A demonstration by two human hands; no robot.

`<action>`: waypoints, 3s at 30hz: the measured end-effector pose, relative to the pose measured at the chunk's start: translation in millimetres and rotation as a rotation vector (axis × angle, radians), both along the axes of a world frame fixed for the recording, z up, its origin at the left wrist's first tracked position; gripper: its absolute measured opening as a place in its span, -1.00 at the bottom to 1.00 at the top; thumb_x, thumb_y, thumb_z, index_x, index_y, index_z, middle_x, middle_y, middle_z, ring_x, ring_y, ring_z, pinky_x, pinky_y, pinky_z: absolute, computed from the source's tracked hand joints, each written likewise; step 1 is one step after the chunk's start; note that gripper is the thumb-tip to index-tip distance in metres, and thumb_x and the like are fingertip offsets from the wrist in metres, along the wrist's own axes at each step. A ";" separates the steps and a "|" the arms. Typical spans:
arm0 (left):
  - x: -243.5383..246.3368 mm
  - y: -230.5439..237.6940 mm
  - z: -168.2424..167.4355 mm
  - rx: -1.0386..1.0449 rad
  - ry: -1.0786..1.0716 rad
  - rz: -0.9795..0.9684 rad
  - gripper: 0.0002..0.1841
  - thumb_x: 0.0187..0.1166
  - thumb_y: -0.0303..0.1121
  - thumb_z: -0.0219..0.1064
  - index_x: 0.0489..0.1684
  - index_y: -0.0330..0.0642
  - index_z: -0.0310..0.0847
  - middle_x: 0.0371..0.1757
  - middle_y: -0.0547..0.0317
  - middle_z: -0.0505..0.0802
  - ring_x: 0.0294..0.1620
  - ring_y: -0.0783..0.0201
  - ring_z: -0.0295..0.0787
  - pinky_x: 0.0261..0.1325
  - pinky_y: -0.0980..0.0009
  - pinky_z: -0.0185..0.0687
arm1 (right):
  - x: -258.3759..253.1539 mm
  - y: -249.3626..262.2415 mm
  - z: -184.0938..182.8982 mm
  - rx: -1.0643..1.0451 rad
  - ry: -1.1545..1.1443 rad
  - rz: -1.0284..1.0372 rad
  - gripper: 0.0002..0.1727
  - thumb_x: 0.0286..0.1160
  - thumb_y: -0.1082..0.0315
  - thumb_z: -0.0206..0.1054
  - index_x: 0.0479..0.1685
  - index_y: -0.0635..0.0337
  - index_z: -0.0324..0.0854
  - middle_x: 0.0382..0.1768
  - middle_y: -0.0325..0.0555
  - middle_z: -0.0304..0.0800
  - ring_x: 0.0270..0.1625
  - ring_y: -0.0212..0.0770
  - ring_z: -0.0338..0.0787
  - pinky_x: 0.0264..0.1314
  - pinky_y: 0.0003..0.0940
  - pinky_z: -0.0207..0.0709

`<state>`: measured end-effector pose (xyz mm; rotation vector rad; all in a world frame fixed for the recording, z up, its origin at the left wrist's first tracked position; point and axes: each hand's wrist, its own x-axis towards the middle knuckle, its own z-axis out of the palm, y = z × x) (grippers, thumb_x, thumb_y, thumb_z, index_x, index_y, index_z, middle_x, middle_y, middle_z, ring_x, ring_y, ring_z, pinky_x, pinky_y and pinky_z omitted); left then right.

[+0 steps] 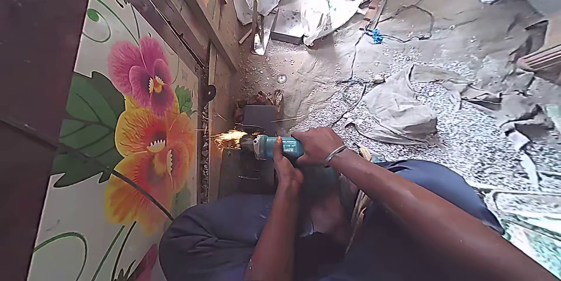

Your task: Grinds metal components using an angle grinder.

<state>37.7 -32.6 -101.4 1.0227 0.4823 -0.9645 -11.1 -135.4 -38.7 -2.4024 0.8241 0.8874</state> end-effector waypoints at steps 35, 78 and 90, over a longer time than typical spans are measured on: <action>11.5 -9.9 1.2 -0.101 0.043 0.037 -0.68 0.82 -0.08 0.01 0.04 -0.13 0.51 -0.23 0.08 0.77 -0.23 0.22 0.80 -0.15 0.23 0.79 | 19.4 -15.9 -3.2 -0.049 -0.016 0.054 -0.25 0.03 -0.24 0.57 0.31 -0.11 0.65 -0.03 0.10 0.86 0.05 0.24 0.84 -0.02 0.34 0.59; 11.0 -7.1 -4.3 -0.080 0.039 0.030 -0.66 0.79 -0.06 0.01 0.04 -0.14 0.53 -0.22 0.06 0.78 -0.23 0.20 0.80 -0.15 0.20 0.78 | 19.7 -11.5 1.0 -0.038 0.009 0.031 -0.24 0.06 -0.23 0.57 0.34 -0.10 0.63 -0.02 0.12 0.86 0.06 0.25 0.84 -0.02 0.33 0.58; 9.2 -1.9 8.0 -0.029 0.045 0.003 -0.71 0.80 -0.12 0.06 0.04 -0.16 0.51 -0.23 0.05 0.76 -0.25 0.20 0.78 -0.15 0.20 0.77 | 11.3 1.9 5.0 -0.024 0.027 -0.028 -0.22 0.09 -0.26 0.55 0.33 -0.03 0.63 0.03 0.13 0.85 0.10 0.25 0.83 0.03 0.34 0.59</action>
